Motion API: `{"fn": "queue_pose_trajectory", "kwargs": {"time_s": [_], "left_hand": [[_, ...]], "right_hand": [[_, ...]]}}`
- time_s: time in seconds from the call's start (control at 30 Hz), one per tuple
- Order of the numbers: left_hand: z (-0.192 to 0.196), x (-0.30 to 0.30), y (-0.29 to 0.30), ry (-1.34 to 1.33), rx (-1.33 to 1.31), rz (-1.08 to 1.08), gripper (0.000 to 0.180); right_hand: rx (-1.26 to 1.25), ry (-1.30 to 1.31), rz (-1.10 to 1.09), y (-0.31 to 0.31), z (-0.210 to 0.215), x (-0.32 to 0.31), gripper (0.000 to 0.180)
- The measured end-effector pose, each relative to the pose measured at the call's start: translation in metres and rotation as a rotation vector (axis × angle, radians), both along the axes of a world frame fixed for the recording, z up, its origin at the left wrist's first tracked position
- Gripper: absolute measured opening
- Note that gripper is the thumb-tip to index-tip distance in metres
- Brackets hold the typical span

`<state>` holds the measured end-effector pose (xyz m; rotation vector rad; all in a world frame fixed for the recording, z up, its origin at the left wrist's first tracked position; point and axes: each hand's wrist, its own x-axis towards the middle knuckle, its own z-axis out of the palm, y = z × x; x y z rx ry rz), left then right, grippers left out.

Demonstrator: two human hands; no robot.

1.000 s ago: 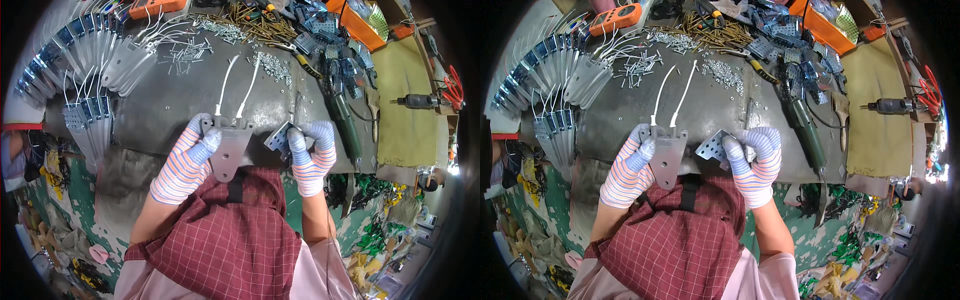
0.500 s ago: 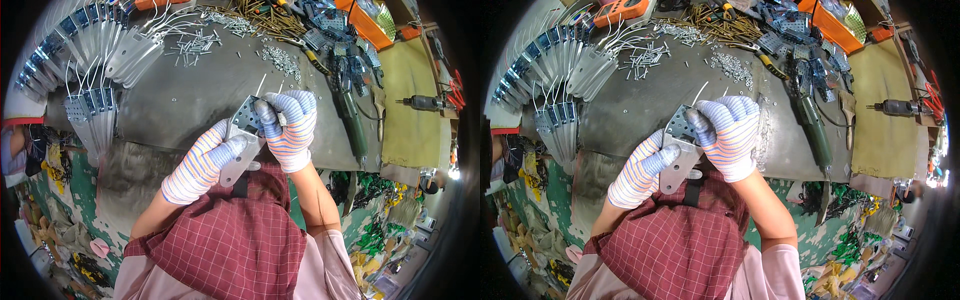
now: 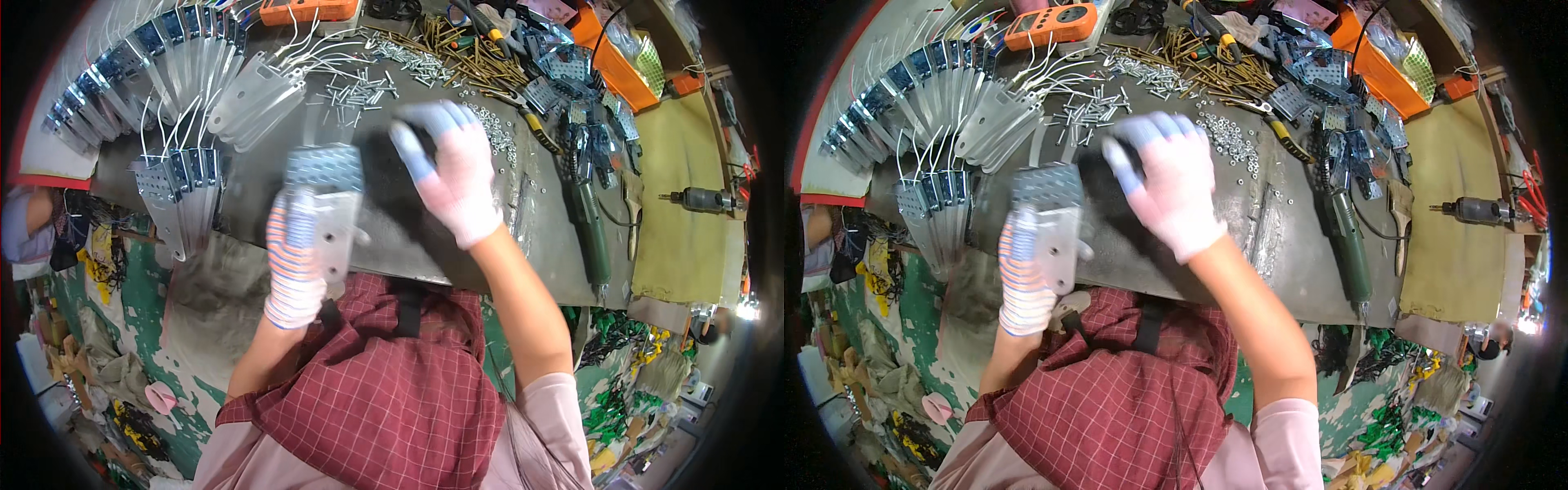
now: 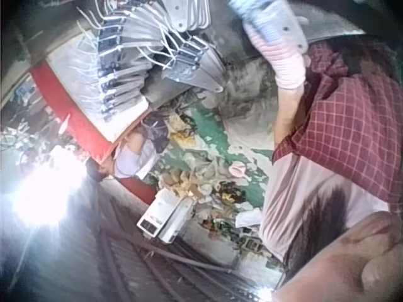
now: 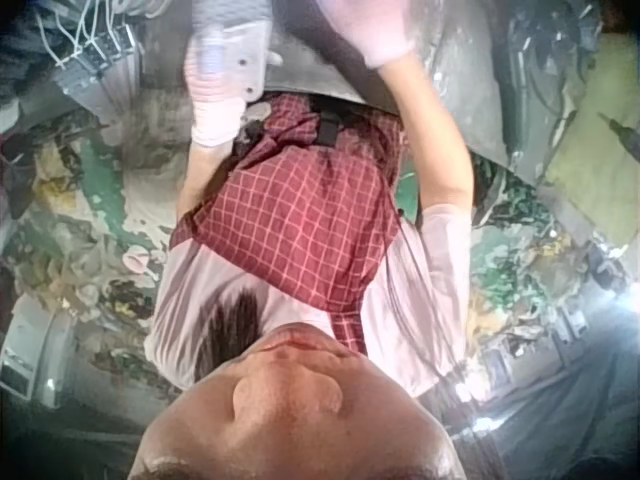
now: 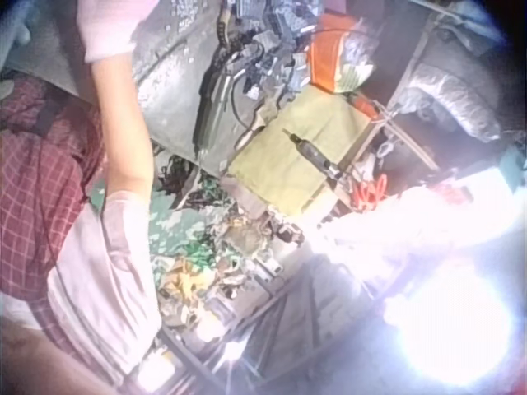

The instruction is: Assembling and securing metal brackets with wires and screws using an electric screwdriver.

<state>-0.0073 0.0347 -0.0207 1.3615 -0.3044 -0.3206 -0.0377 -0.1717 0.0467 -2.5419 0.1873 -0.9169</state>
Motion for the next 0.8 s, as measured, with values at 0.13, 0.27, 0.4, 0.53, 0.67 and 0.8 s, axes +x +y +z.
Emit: {"fn": "queue_pose_trajectory", "kwargs": {"time_s": [0.13,0.27,0.4,0.53,0.67,0.8], "left_hand": [[0.027,0.023,-0.004,0.519,-0.325,-0.063,0.042],[0.030,0.020,-0.007,0.478,-0.323,-0.007,0.043],[0.034,0.014,-0.006,0.412,-0.232,0.008,0.039],[0.049,0.004,-0.009,0.397,-0.234,-0.064,0.032],[0.059,-0.001,-0.008,0.335,-0.198,-0.051,0.032],[0.048,-0.002,-0.009,-0.145,0.105,0.063,0.029]], "right_hand": [[-0.331,0.361,-0.017,-0.005,-0.005,0.053,0.015],[-0.510,0.640,-0.004,-0.001,0.007,0.071,0.017],[0.219,0.279,0.171,-0.005,0.001,0.032,0.022],[0.965,0.263,0.168,0.030,0.013,-0.024,0.019],[0.601,0.152,0.150,0.043,0.002,-0.027,0.015],[0.180,0.013,0.100,0.047,-0.001,-0.020,0.015]]}}
